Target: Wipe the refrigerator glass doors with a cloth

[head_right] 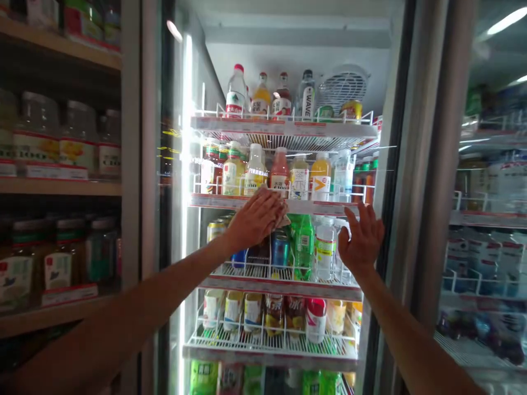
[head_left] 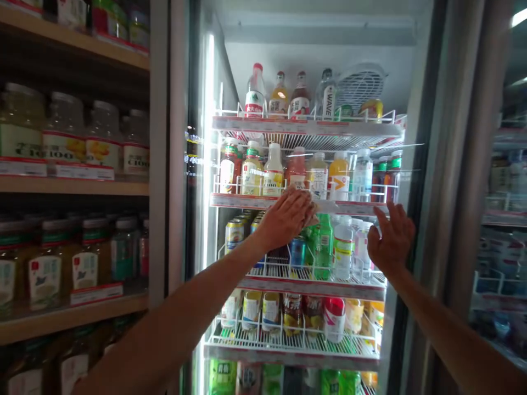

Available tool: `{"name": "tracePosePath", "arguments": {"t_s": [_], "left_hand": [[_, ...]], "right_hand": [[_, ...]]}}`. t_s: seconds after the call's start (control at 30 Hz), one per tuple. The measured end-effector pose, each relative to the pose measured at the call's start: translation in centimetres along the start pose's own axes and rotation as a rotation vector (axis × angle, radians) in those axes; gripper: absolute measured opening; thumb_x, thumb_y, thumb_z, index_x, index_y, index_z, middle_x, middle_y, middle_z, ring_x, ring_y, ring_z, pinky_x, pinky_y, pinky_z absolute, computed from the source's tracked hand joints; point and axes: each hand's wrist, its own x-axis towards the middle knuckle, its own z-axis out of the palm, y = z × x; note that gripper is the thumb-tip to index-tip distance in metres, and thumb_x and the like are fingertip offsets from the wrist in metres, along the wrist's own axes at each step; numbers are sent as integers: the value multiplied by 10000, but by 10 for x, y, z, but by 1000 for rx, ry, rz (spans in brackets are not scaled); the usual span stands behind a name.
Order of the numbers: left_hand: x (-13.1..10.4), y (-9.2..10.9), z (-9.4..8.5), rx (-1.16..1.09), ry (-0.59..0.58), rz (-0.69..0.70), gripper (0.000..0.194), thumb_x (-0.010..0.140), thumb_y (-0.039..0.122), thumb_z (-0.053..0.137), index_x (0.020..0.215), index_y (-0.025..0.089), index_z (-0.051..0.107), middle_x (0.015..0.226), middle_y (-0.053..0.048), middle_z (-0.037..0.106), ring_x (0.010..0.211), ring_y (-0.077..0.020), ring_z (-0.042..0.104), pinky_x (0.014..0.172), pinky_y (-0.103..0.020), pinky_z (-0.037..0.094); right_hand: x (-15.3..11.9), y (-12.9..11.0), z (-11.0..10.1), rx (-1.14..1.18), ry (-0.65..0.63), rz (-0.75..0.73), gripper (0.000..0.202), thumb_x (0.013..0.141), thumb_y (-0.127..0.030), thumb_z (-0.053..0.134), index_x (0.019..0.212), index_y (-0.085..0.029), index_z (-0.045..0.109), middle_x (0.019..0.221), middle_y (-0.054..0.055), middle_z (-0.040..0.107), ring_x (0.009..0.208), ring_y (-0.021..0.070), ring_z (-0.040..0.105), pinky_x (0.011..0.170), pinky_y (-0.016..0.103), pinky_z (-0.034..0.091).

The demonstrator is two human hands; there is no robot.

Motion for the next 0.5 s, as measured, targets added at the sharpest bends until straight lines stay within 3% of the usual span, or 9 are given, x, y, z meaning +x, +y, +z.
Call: {"name": "tracePosePath", "arguments": {"t_s": [0.07, 0.2, 0.27, 0.33, 0.43, 0.5], "left_hand": [[-1, -15, -5, 2, 26, -77, 397, 896, 234, 388, 1273, 133, 462, 1341, -104, 501, 1319, -224, 372, 1142, -430, 282], [-3, -66, -15, 90, 247, -518, 431, 873, 233, 412, 1265, 64, 467, 1366, -185, 448, 1346, -295, 317, 1131, -495, 277], [0, -65, -13, 127, 292, -572, 441, 871, 241, 407, 1266, 53, 460, 1369, -199, 436, 1348, -307, 309, 1120, -518, 285], [5, -42, -5, 121, 243, -444, 431, 876, 245, 396, 1271, 84, 457, 1361, -169, 457, 1340, -286, 329, 1110, -505, 312], [11, -2, 6, 66, 92, -84, 397, 894, 263, 382, 1259, 132, 471, 1334, -100, 508, 1314, -230, 381, 1111, -446, 339], [13, 0, 6, 52, 60, 33, 378, 904, 262, 374, 1240, 133, 487, 1314, -85, 531, 1291, -208, 414, 1118, -417, 337]], "right_hand": [[0, -1, -1, 4, 21, -23, 421, 843, -259, 435, 1245, -169, 522, 1396, 138, 449, 1331, 275, 361, 1046, 499, 303], [0, -2, -1, 4, 20, -20, 431, 846, -258, 440, 1265, -181, 509, 1401, 139, 443, 1333, 274, 362, 1047, 504, 302], [0, -2, -2, 4, -4, -2, 443, 846, -259, 436, 1281, -193, 495, 1413, 131, 429, 1336, 274, 358, 1051, 507, 299], [-1, -2, -2, 3, -22, 18, 452, 846, -259, 434, 1291, -205, 486, 1418, 124, 423, 1338, 276, 355, 1055, 509, 291], [-1, -2, -2, 8, -18, 14, 454, 850, -263, 427, 1298, -216, 482, 1421, 121, 420, 1338, 278, 353, 1063, 509, 280], [-1, -2, -1, 6, -7, 1, 451, 854, -269, 422, 1298, -215, 482, 1421, 120, 420, 1339, 274, 352, 1064, 503, 283]]}}
